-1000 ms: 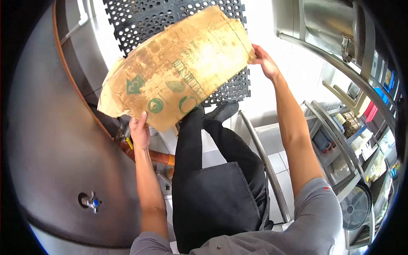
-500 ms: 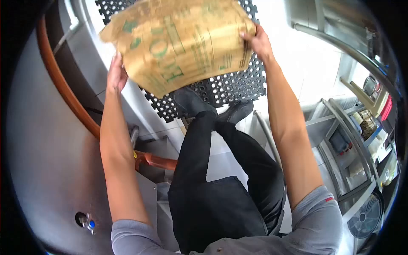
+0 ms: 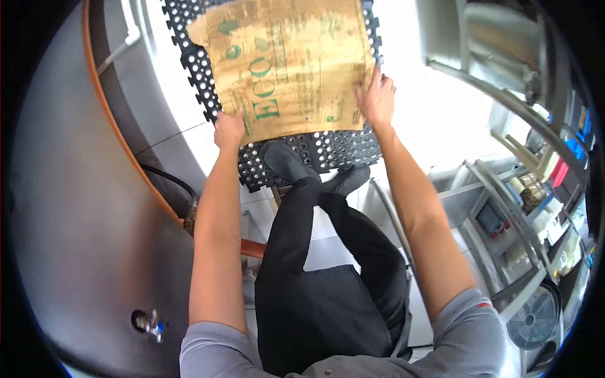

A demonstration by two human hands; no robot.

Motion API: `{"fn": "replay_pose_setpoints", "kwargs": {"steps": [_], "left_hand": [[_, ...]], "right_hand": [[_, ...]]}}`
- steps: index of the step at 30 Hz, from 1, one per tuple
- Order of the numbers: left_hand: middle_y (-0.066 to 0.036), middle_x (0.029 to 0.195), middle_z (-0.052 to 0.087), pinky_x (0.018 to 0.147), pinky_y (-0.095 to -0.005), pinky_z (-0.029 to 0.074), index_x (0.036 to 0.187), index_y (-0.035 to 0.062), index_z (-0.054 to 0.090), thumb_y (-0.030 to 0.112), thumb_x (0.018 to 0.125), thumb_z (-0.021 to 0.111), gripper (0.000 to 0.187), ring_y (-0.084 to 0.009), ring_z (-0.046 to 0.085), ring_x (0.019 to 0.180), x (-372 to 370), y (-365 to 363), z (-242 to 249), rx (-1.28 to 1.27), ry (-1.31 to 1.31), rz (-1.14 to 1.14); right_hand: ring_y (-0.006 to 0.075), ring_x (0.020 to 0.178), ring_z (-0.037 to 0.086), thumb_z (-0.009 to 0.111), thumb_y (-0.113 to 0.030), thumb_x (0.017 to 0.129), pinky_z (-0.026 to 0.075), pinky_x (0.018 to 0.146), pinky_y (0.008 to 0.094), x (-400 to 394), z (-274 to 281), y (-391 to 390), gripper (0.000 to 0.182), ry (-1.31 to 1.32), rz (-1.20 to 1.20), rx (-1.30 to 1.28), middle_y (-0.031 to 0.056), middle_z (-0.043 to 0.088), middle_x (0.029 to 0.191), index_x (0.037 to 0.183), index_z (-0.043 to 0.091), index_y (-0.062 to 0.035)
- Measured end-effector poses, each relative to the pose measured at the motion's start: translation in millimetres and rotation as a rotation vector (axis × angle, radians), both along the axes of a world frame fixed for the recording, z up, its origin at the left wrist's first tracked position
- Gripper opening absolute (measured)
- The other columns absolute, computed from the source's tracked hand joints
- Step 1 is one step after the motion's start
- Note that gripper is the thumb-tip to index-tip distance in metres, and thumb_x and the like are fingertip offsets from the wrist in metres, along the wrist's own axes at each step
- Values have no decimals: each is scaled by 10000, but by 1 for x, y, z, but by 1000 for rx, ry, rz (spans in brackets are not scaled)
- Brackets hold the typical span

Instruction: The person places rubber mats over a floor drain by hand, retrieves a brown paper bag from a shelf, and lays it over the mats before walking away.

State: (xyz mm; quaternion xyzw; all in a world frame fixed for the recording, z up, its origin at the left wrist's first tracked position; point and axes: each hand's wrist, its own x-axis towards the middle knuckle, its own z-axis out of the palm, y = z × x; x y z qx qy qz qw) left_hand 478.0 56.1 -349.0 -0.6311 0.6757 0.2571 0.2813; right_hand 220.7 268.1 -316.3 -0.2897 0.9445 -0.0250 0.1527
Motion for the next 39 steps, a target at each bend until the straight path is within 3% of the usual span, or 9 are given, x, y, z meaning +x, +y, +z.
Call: {"fn": "replay_pose_setpoints", "kwargs": {"steps": [5,12,18,20,21,26,30,31,39], "left_hand": [[-241,1188,511,909,-488,424,1185,41,425,411,787,618,577,-404,525,1083,8,54,92,157,43,101],[-211,1039,618,873,-402,442,1081,10,540,363,767,660,488,-344,585,1008,21,104,217,294,112,290],[-165,899,650,790,-354,465,1079,16,562,329,823,628,410,-279,626,875,-13,59,308,377,322,394],[-156,886,650,755,-359,473,1103,31,565,327,846,604,394,-262,627,836,-30,28,370,303,375,327],[-85,778,603,728,-292,449,1120,19,560,258,864,605,353,-172,588,764,-46,16,402,240,426,354],[-54,865,614,751,-268,452,1120,5,541,236,905,572,317,-131,582,819,-79,-40,491,199,587,418],[-62,877,621,771,-270,454,1083,-2,560,225,898,581,294,-137,587,835,-100,-69,539,176,637,355],[-62,877,621,771,-270,454,1083,-2,560,225,898,581,294,-137,587,835,-101,-75,543,179,636,350],[-67,912,624,791,-259,451,1102,-10,556,213,897,580,304,-139,584,851,-106,-115,557,230,774,149]], "right_hand": [[430,1020,483,662,-241,768,423,876,462,20,107,59,540,-267,-78,87,269,490,1068,1206,446,-12],[423,1040,506,630,-263,796,439,885,471,35,214,138,446,-558,-224,330,262,509,1084,1151,500,-28],[412,1055,519,617,-258,799,434,900,477,32,260,152,437,-787,-116,395,260,532,1082,1159,502,-38],[419,1039,532,602,-227,806,440,889,483,25,282,143,405,-869,-116,462,266,538,1079,1155,509,-43],[426,1029,537,598,-217,807,443,888,482,21,294,141,401,-853,-129,446,270,537,1088,1159,511,-48],[381,1048,549,592,-201,809,448,898,443,-55,350,88,382,-820,-115,290,243,577,1095,1143,526,-29],[360,1032,568,610,-223,804,452,894,417,-96,387,52,367,-776,-120,218,209,616,1068,1093,553,-5],[347,886,615,604,-221,796,475,826,410,-98,386,53,359,-686,-97,125,192,655,859,1089,555,-19],[351,922,607,608,-269,805,465,842,398,-102,445,28,372,-629,-324,41,209,644,940,1091,560,-36]]}}
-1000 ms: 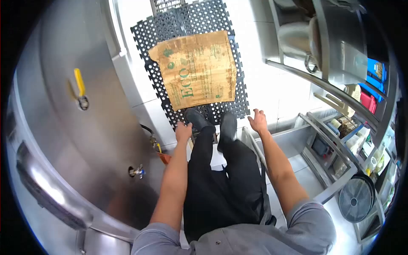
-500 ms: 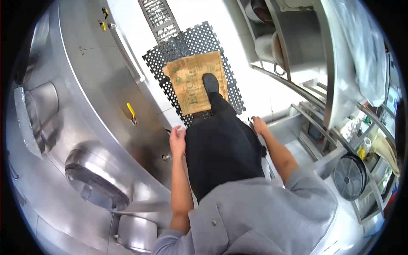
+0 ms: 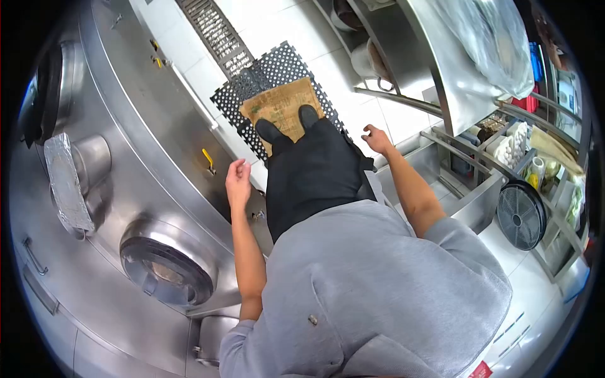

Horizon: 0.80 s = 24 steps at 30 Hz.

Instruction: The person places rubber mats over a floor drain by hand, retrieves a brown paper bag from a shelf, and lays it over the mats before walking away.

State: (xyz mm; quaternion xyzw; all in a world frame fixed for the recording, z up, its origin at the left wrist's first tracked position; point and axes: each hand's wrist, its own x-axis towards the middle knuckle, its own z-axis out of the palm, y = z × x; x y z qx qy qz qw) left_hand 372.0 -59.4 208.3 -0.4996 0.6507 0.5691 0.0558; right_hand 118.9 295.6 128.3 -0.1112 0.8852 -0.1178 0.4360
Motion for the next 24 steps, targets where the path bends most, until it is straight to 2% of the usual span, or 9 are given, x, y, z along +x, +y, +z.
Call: {"fn": "replay_pose_setpoints", "kwargs": {"steps": [6,9,10,11,13,14,15,21,24], "left_hand": [[-70,896,625,769,-252,454,1072,-7,571,222,895,585,289,-137,593,836,36,13,5,34,-46,233],[-54,889,619,771,-239,448,1049,-4,581,224,897,587,274,-120,587,821,45,39,8,11,-96,218],[-79,870,623,766,-284,460,1011,3,593,217,888,588,247,-182,603,807,42,45,12,-58,-109,170],[-79,870,623,766,-284,460,1011,3,593,217,888,588,247,-182,603,807,40,47,22,-58,-112,165],[-124,878,622,771,-359,463,994,10,600,203,867,590,231,-282,593,828,36,42,45,-673,-170,-286],[-158,888,609,783,-416,448,973,14,608,194,849,589,220,-354,560,864,36,36,60,-832,-165,-375],[-139,910,604,796,-407,442,967,27,618,186,841,595,204,-328,549,905,45,26,59,-935,-217,-422],[-130,1032,558,983,-466,341,953,68,635,173,814,611,175,-306,468,1119,107,0,57,-1095,-223,-707],[-133,1112,529,1060,-542,196,939,90,638,226,798,625,196,-316,367,1241,121,17,41,-1117,-95,-785]], "right_hand": [[352,962,602,613,-283,798,459,871,392,-1,-6,17,394,-139,98,-1,217,636,992,1103,567,-38],[330,910,615,624,-275,795,473,817,390,-14,-2,35,388,-84,82,-24,195,650,939,1103,565,-45],[331,915,613,617,-278,797,476,809,391,-21,-2,44,383,-80,88,-49,202,646,950,1096,569,-43],[332,916,611,616,-277,796,478,803,389,-27,1,52,369,-69,44,-75,205,643,957,1080,577,-44],[370,976,590,614,-276,789,459,867,404,-31,12,64,382,19,-15,-79,232,633,986,1081,577,-33],[377,979,586,608,-276,792,457,870,405,-30,17,71,378,39,-46,-71,236,630,991,1082,576,-35],[377,979,586,608,-276,792,457,870,405,-28,22,76,378,59,-46,-86,236,630,991,1082,576,-35],[361,928,608,625,-276,789,472,843,399,18,41,105,382,148,-176,-99,225,640,950,1090,570,-47],[363,934,606,631,-284,793,473,835,406,62,32,117,390,135,-116,-63,228,638,963,1089,566,-39]]}}
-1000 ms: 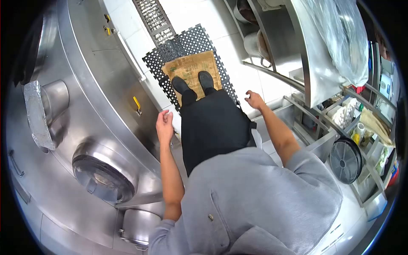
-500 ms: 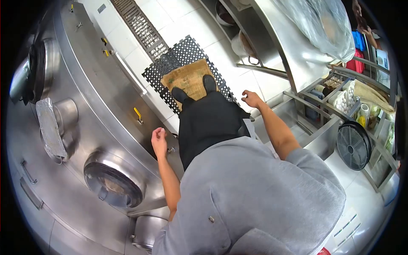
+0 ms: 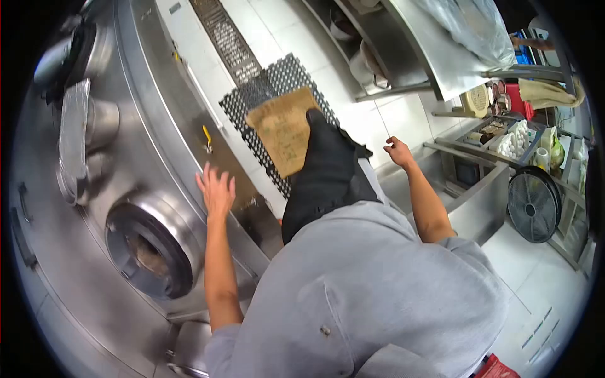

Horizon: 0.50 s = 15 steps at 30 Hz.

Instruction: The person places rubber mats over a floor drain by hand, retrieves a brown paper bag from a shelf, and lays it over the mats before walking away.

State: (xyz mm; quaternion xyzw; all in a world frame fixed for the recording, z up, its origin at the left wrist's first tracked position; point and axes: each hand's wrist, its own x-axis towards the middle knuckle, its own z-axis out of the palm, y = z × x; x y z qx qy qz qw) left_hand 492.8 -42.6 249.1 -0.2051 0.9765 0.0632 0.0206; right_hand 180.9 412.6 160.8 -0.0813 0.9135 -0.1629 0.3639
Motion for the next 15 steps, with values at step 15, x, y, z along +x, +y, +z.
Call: {"fn": "replay_pose_setpoints", "kwargs": {"steps": [15], "left_hand": [[-130,1159,511,1073,-559,107,886,75,661,232,723,659,227,-291,331,1266,5,5,-14,-13,62,94]], "right_hand": [[359,909,612,614,-270,796,476,819,404,59,23,-40,404,-27,344,-51,208,654,915,1105,563,-15]]}}
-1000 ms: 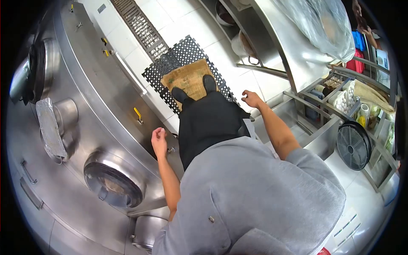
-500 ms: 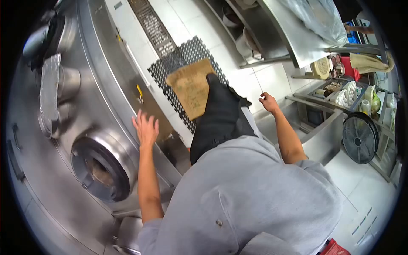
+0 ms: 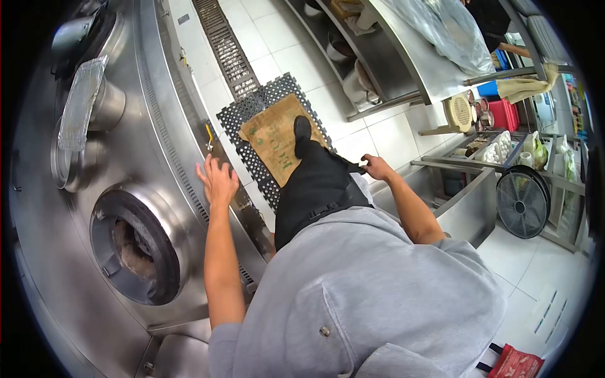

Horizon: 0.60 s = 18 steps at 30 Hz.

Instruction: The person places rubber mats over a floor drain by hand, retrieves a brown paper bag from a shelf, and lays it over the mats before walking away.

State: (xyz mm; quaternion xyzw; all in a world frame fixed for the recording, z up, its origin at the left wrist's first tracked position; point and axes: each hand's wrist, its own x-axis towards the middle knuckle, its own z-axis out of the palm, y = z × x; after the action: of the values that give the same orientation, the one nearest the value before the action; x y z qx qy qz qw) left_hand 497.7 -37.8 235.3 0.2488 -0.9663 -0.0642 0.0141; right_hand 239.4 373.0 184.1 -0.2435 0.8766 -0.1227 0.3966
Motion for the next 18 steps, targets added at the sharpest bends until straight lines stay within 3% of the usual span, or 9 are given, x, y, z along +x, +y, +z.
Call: {"fn": "replay_pose_setpoints", "kwargs": {"steps": [8,12,18], "left_hand": [[-125,1151,515,1064,-570,134,902,72,657,252,720,672,256,-284,341,1258,-1,1,1,-30,12,-8],[-109,1157,519,1060,-567,149,888,85,668,264,716,678,248,-277,350,1251,-1,0,-1,-41,-9,-6],[-91,1137,537,1061,-563,155,880,93,670,276,730,665,237,-261,358,1250,2,-1,-6,-71,-32,-12]], "right_hand": [[358,922,613,611,-278,803,475,835,407,-15,-6,3,415,5,-5,34,215,650,944,1123,559,-19],[336,873,631,617,-288,803,486,796,392,8,-12,25,416,24,-120,0,198,656,923,1131,560,-38],[372,1024,578,626,-293,796,456,889,411,63,-31,75,440,-79,-38,180,233,620,1057,1136,555,-22]]}}
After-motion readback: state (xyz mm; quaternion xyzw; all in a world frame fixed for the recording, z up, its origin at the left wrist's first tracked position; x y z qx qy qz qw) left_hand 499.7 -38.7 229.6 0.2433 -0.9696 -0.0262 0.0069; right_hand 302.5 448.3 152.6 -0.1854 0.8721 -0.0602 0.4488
